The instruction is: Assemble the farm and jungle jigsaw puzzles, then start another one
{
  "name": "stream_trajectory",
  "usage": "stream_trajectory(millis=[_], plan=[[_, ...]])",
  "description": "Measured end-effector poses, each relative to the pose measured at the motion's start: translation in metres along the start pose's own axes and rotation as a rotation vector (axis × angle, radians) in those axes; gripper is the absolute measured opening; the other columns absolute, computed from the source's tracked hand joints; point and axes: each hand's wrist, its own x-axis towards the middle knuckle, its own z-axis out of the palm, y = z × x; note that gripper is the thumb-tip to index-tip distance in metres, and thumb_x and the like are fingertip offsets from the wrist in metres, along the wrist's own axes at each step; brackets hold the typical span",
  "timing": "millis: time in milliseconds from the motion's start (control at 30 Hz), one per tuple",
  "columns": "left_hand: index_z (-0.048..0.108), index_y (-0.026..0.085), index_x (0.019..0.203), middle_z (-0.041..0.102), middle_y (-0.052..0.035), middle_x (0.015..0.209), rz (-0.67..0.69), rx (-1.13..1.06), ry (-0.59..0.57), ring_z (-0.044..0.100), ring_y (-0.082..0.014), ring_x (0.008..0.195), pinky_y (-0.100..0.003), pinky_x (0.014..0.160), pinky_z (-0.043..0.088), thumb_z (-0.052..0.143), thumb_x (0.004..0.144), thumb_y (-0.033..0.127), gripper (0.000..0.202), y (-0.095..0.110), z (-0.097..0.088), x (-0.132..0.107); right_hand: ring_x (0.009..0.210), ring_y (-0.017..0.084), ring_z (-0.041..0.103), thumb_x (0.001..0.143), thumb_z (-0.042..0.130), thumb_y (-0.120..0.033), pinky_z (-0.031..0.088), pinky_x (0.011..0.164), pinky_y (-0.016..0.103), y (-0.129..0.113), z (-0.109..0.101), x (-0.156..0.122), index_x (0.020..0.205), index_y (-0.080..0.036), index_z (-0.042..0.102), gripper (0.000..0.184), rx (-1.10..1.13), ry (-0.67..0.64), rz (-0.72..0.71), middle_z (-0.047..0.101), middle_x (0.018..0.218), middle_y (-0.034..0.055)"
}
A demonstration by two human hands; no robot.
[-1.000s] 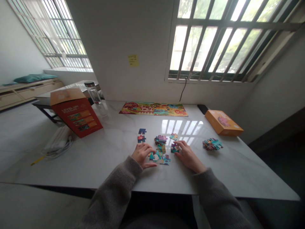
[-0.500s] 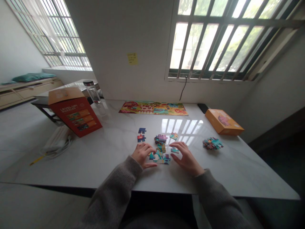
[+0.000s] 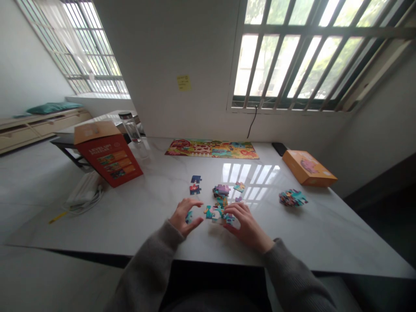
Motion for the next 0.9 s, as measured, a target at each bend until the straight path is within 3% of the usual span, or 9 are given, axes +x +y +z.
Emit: stream_trajectory(millis=[100,233,367,600,733,900], plan=[[0.068,0.022,0.107,0.068,-0.0094,0.108,-0.058,0.113,0.050,0.061,-0.0256,0.102,-0.042,0.093,0.048,0.055,0.092,0.036,0.024,-0.016,-0.015,-0.029,0.110,0.026,0.058,0.089,0.070,-0.026,0.046,0.096,0.046,-0.006,0.007,0.002,0.114,-0.026,0.062,0.026,-0.011,-0.028,-0.004,0.068,0.114,0.0072],[0.066,0.025,0.119,0.067,-0.0083,0.125,-0.060,0.233,0.005,0.060,-0.0263,0.111,-0.043,0.096,0.046,0.060,0.087,0.031,0.033,-0.029,-0.024,-0.051,0.114,0.027,0.056,0.091,0.069,-0.028,0.045,0.097,0.044,-0.025,0.024,0.008,0.113,-0.027,0.063,0.023,-0.014,-0.096,-0.050,0.068,0.115,0.0065],[0.070,0.028,0.109,0.069,-0.0044,0.124,-0.082,0.285,-0.090,0.059,-0.0263,0.114,-0.043,0.096,0.044,0.063,0.083,0.027,0.027,-0.026,-0.022,-0.050,0.116,0.027,0.054,0.090,0.071,-0.029,0.043,0.100,0.045,-0.042,0.037,0.012,0.113,-0.028,0.065,0.023,-0.041,-0.170,-0.071,0.068,0.113,0.0051],[0.071,0.027,0.094,0.071,-0.0041,0.116,-0.118,0.266,-0.099,0.058,-0.0257,0.110,-0.042,0.097,0.044,0.062,0.080,0.023,0.017,-0.016,-0.024,-0.045,0.121,0.028,0.051,0.090,0.071,-0.030,0.041,0.104,0.047,-0.047,0.034,0.010,0.110,-0.030,0.065,0.021,-0.063,-0.225,-0.060,0.067,0.115,0.0043],[0.069,0.026,0.090,0.070,-0.0042,0.114,-0.116,0.271,-0.083,0.059,-0.0262,0.109,-0.042,0.096,0.044,0.062,0.078,0.021,0.015,-0.016,-0.024,-0.045,0.122,0.029,0.050,0.093,0.065,-0.026,0.041,0.102,0.048,-0.038,0.031,0.006,0.108,-0.028,0.066,0.016,-0.057,-0.113,-0.033,0.064,0.122,0.0064],[0.068,0.025,0.096,0.070,-0.0056,0.116,-0.129,0.270,-0.059,0.061,-0.0259,0.109,-0.042,0.094,0.043,0.058,0.080,0.020,0.019,-0.014,-0.026,-0.044,0.103,0.027,0.056,0.097,0.053,-0.020,0.044,0.092,0.048,-0.009,0.017,-0.003,0.105,-0.026,0.064,0.014,-0.093,0.042,0.118,0.066,0.106,0.0074]])
